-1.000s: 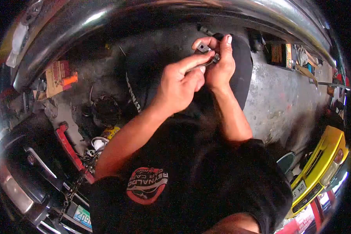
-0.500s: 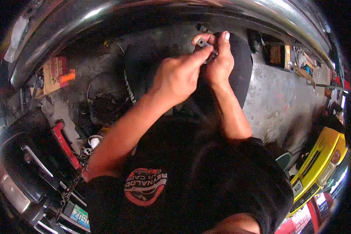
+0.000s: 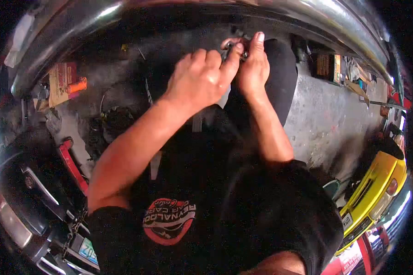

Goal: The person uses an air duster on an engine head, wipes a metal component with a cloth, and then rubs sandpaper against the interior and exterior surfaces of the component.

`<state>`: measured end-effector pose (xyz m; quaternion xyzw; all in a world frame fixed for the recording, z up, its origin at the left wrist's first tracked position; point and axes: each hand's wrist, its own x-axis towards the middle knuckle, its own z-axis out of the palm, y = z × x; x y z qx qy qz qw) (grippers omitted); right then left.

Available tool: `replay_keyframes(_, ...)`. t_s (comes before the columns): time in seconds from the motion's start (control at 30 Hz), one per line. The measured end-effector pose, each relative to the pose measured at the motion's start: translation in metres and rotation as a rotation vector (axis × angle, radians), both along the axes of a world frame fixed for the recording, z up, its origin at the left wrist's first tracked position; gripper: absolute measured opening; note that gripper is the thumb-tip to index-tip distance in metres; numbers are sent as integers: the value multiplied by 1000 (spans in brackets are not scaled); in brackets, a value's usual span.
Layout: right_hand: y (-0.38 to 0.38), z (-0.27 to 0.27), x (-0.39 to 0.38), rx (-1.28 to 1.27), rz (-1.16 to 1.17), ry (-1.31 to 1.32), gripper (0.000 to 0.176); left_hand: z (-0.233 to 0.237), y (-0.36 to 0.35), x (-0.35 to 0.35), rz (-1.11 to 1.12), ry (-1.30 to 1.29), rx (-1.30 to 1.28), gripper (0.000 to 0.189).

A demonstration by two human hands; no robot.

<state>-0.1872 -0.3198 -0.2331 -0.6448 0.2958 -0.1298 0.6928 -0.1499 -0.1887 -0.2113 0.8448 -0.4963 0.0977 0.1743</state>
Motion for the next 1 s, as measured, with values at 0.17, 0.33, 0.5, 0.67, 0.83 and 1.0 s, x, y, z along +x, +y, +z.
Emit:
replay_keyframes(0.17, -2, -10, -7, 81, -5, -60, 75, -29, -16, -19, 13, 741, -656, 42)
replay_keyframes(0.33, 1, -4, -5, 82, 32, -35, 76, -6, 5, -7, 12, 72, -133, 46)
replay_keyframes(0.5, -5, -14, -7, 305, 54, -173, 72, 6, 6, 5, 164, 272, -699, 36)
replay_keyframes(0.67, -10, -5, -13, 522, 159, -335, 70, 10, 13, -23, 177, 646, -690, 28)
replay_keyframes(0.83, -10, -10, -14, 466, 119, -336, 73, 2, -5, -31, -89, 294, -710, 43)
replay_keyframes(1.0, -9, -9, -19, 351, 121, -253, 74, -22, -21, -19, -106, 229, -681, 41)
